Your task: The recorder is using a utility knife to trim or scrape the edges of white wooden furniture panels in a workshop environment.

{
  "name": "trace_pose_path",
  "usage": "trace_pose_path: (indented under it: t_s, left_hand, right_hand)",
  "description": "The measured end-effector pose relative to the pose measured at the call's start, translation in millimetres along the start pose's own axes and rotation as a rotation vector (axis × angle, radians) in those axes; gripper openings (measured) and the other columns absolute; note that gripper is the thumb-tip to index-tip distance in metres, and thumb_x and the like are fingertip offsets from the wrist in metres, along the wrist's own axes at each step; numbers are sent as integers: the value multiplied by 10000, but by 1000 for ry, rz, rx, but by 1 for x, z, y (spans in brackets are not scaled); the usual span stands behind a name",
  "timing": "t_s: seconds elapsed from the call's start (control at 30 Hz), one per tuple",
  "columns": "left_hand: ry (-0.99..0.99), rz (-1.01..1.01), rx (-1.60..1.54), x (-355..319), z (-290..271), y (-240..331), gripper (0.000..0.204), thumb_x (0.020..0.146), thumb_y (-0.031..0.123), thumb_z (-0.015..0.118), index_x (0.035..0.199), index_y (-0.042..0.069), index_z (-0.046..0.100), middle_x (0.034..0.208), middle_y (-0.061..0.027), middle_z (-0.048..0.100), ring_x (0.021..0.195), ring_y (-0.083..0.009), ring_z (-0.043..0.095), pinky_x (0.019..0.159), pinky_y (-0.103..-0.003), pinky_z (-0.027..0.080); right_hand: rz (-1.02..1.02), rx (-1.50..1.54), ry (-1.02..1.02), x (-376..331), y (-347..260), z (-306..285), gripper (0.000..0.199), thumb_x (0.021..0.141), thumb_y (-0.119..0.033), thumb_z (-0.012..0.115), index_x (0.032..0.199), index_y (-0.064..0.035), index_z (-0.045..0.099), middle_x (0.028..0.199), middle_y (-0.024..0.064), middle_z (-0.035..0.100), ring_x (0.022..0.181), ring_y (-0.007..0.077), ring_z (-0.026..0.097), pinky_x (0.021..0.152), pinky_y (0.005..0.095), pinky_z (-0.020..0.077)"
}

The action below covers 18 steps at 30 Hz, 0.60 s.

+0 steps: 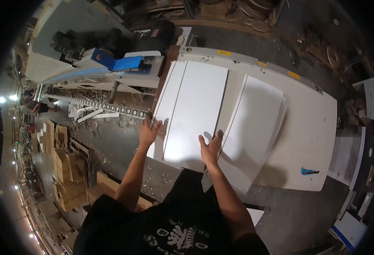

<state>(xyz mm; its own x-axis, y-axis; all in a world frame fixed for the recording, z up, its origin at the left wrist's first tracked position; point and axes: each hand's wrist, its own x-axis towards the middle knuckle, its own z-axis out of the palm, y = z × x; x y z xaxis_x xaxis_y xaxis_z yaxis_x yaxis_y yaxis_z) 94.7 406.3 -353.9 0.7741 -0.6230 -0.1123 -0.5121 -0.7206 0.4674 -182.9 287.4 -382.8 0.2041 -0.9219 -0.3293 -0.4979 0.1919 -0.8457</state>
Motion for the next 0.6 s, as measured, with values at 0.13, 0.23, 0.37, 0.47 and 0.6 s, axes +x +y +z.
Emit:
trace_pose_path:
  t_s: [0.13,0.23,0.37,0.47,0.6]
  left_hand:
    - [-130,-211,-84,14,35,-6,1228,855,825,705,1597,-104,402,1552,-388,488,1465,-522,473,1227,-531,391]
    - [-45,-249,-24,-4,25,-4,1240,834,834,717,1579,-113,422,1520,-377,520,1454,-508,488,1236,-526,377]
    - [-124,-188,-111,-1,23,10,1164,820,803,751,1486,-121,511,1457,-357,571,1398,-495,535,1211,-535,396]
    - [-94,-111,-135,-2,15,4,1109,819,766,777,1443,-120,540,1439,-356,584,1375,-491,558,1172,-521,439]
    - [-116,-142,-65,-14,16,27,1205,798,790,778,1495,-148,481,1447,-372,573,1379,-494,561,1161,-507,460]
  right_hand:
    - [265,244,14,36,2,20,630,922,-262,831,1407,25,549,1371,248,641,1306,411,606,1127,462,469]
    - [315,156,-77,11,-25,46,507,892,-228,846,1270,4,601,1263,215,687,1224,397,657,1050,491,513]
    - [197,-31,-38,-11,-6,82,805,906,-278,832,1556,1,450,1510,239,536,1423,419,510,1214,472,404]
    - [164,11,-93,-15,-5,78,983,924,-312,808,1680,-12,258,1655,232,379,1550,403,344,1287,474,294]
    - [175,59,1,-17,-16,88,1026,891,-382,845,1653,33,298,1636,285,403,1537,450,371,1280,498,317]
